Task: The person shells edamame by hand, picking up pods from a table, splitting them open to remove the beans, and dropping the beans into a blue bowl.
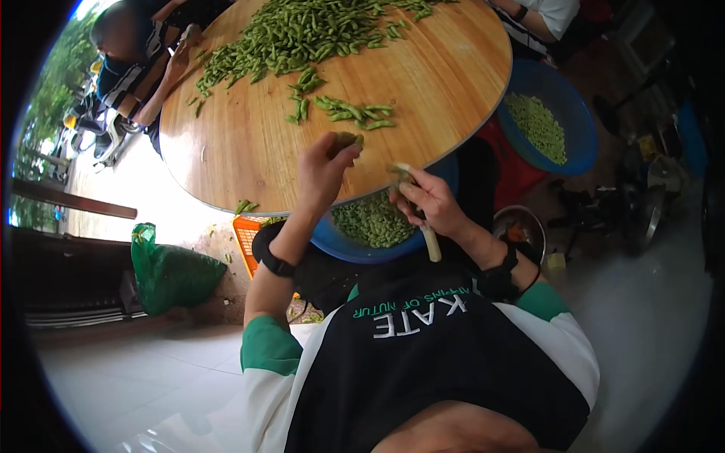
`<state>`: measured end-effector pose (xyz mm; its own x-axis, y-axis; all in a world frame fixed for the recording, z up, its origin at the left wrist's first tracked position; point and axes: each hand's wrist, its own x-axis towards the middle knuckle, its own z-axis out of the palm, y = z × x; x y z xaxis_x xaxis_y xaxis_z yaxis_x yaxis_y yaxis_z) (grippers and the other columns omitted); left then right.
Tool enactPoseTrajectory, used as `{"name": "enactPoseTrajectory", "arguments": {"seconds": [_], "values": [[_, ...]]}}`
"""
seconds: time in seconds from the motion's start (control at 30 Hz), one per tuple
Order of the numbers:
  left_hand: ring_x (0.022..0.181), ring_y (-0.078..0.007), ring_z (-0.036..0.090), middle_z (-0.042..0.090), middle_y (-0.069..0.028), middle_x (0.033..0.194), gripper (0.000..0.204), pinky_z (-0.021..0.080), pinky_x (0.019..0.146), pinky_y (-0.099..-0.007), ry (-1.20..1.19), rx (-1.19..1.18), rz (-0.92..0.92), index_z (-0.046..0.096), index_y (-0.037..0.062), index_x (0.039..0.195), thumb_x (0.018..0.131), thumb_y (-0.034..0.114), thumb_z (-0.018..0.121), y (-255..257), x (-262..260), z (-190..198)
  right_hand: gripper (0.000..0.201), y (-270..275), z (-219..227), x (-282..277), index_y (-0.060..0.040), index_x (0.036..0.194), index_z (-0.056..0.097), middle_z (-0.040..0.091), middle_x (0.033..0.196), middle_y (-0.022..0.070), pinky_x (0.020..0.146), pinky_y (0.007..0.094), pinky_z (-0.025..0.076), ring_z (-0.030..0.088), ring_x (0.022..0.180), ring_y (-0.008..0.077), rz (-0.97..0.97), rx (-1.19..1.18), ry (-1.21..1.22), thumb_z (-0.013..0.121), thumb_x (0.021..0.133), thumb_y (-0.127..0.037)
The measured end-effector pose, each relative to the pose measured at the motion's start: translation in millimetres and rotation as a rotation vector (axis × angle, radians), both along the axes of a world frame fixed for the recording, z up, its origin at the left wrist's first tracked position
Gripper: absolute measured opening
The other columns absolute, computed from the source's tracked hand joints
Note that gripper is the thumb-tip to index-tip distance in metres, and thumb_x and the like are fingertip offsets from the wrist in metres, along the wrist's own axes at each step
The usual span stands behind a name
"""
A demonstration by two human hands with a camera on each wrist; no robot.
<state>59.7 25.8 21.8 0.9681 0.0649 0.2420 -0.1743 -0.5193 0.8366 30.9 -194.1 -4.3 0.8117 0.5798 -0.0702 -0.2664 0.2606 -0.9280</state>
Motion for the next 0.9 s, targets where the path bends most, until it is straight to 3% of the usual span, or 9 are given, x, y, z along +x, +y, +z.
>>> {"name": "enactPoseTrajectory", "arguments": {"seconds": [0.07,0.1,0.2,0.3,0.4,0.5,0.57,0.77,0.9], "values": [[0.064,-0.0113,0.059,0.068,-0.008,0.08,0.016,0.041,0.053,-0.0222,0.252,-0.533,-0.06,0.065,0.0001,0.094,0.081,0.009,0.068,-12,-18,12,0.039,7,5,2,0.0003,0.133,0.042,0.058,0.085,0.0063,0.044,0.0188,0.038,0.048,0.062,0.0059,-0.006,0.066,0.027,0.045,0.099,-0.018],[0.066,-0.0078,0.058,0.067,-0.0044,0.079,0.011,0.04,0.054,-0.0206,0.254,-0.679,-0.12,0.065,-0.0003,0.092,0.083,0.005,0.066,-19,-26,13,0.037,11,10,3,0.0008,0.131,0.041,0.058,0.086,0.0074,0.044,0.0188,0.037,0.048,0.061,0.0065,0.002,0.118,0.045,0.044,0.099,-0.017],[0.064,-0.0082,0.057,0.067,-0.0052,0.079,0.009,0.041,0.055,-0.021,0.309,-0.879,-0.115,0.065,0.0,0.093,0.085,0.004,0.063,-26,-35,3,0.035,14,10,2,0.0008,0.128,0.042,0.057,0.085,0.0076,0.043,0.0188,0.037,0.047,0.058,0.0069,0.019,0.19,0.072,0.045,0.099,-0.018],[0.062,-0.0077,0.054,0.065,-0.0035,0.077,0.007,0.04,0.054,-0.0211,0.314,-0.878,-0.135,0.064,0.0001,0.091,0.085,0.003,0.063,-26,-39,-1,0.035,14,10,-2,-0.0004,0.128,0.045,0.058,0.085,0.0051,0.044,0.0184,0.038,0.048,0.058,0.0052,-0.022,0.098,-0.045,0.047,0.099,-0.018],[0.061,-0.0073,0.053,0.065,-0.0026,0.076,0.007,0.039,0.054,-0.021,0.309,-0.917,-0.164,0.064,-0.0001,0.09,0.084,0.003,0.064,-27,-41,-4,0.035,14,7,1,-0.0007,0.13,0.044,0.058,0.084,0.0044,0.044,0.0177,0.038,0.047,0.057,0.0043,0.087,0.071,-0.028,0.047,0.099,-0.017],[0.061,-0.0071,0.052,0.064,-0.0023,0.076,0.006,0.038,0.054,-0.021,0.311,-0.965,-0.166,0.064,-0.0004,0.09,0.084,0.003,0.064,-25,-42,-8,0.035,15,13,-2,-0.0006,0.129,0.044,0.058,0.083,0.0044,0.043,0.0173,0.037,0.046,0.056,0.0045,0.042,0.128,0.027,0.046,0.099,-0.017],[0.061,-0.0071,0.052,0.064,-0.0024,0.076,0.007,0.038,0.055,-0.021,0.313,-0.977,-0.161,0.064,-0.0006,0.089,0.084,0.003,0.065,-24,-42,-12,0.035,12,16,0,0.0004,0.13,0.041,0.057,0.082,0.0072,0.043,0.0189,0.038,0.046,0.056,0.0069,0.134,0.23,0.105,0.044,0.099,-0.017],[0.071,-0.0075,0.057,0.065,-0.0015,0.08,0.006,0.045,0.065,-0.0219,0.287,-0.928,-0.129,0.066,-0.0006,0.09,0.084,0.001,0.064,-27,-47,-8,0.034,14,14,-3,-0.0018,0.13,0.045,0.058,0.082,0.0047,0.042,0.0169,0.036,0.044,0.054,0.0051,0.107,0.272,0.162,0.045,0.099,-0.016],[0.078,-0.0074,0.059,0.066,-0.0017,0.086,0.009,0.047,0.072,-0.0228,0.197,-0.77,-0.126,0.065,-0.0012,0.093,0.084,0.0,0.064,-29,-51,-12,0.034,15,11,-4,-0.0022,0.129,0.047,0.057,0.08,0.0034,0.042,0.0166,0.036,0.044,0.053,0.0044,0.08,0.215,0.153,0.047,0.098,-0.015]]}}
